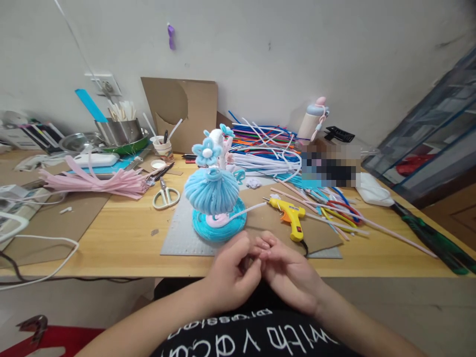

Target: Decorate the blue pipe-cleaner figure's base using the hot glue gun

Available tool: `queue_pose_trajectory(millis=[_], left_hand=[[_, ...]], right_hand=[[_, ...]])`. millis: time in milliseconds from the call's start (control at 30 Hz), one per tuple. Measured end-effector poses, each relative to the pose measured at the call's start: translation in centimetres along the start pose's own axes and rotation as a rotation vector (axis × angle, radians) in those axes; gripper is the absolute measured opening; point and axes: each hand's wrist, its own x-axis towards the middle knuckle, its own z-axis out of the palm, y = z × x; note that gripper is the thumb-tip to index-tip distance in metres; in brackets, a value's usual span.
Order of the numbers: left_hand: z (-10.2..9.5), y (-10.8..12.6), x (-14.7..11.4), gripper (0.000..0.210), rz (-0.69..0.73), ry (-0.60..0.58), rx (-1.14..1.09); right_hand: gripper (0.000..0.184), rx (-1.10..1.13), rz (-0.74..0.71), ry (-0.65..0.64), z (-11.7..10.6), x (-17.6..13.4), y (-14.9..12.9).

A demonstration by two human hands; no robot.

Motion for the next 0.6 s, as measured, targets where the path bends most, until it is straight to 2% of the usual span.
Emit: queue_pose_trajectory(millis=[67,100,133,200,233,300,367,433,500,600], left_hand=[[-0.8,-0.6,-1.1,0.015,0.013,-0.129,0.080],[-1.4,-1.0,-1.7,0.018,0.008,-0.108,0.156],[-2.0,-1.4,-2.3,0.019,0.019,-0.061,0.228],[-3.2,-2.3,-3.1,0.020,0.022,0.058,0.364],[-3.9,-2.7,-3.3,0.019,0.003,0.129,0.426],[-5.0,-3.6,-3.4,0.016,-0.060,0.228,0.573],[-5.9,-4.3,-2.9,0.020,-0.104,0.203,0.700],[-6.4,-4.8,-2.2,0.023,-0.127,0.122,0.763],[-6.5,-5.1,-1.3,0.027,-0.153,0.031,0.782],[-6.4,-5.1,-0.2,0.034,-0.210,-0.095,0.823]], right_hand=[[0.019,-0.396,-0.103,0.032,-1.4,-0.9,-1.4],[0.016,-0.651,-0.207,0.084,-2.3,-1.3,-2.4],[0.015,-0.918,-0.328,0.208,-3.3,-1.6,-3.5],[0.020,-1.390,-0.528,0.534,-5.1,-1.7,-5.8],[0.025,-1.606,-0.531,0.655,-5.9,-1.5,-6.8],[0.038,-1.888,-0.326,0.747,-7.0,-0.8,-8.4],[0.050,-2.011,-0.074,0.800,-7.3,0.3,-9.3],[0.057,-2.065,0.073,0.846,-7.2,1.3,-9.4],[0.057,-2.102,0.118,0.861,-7.0,2.1,-9.3],[0.046,-2.106,0.087,0.834,-7.3,2.5,-9.2]])
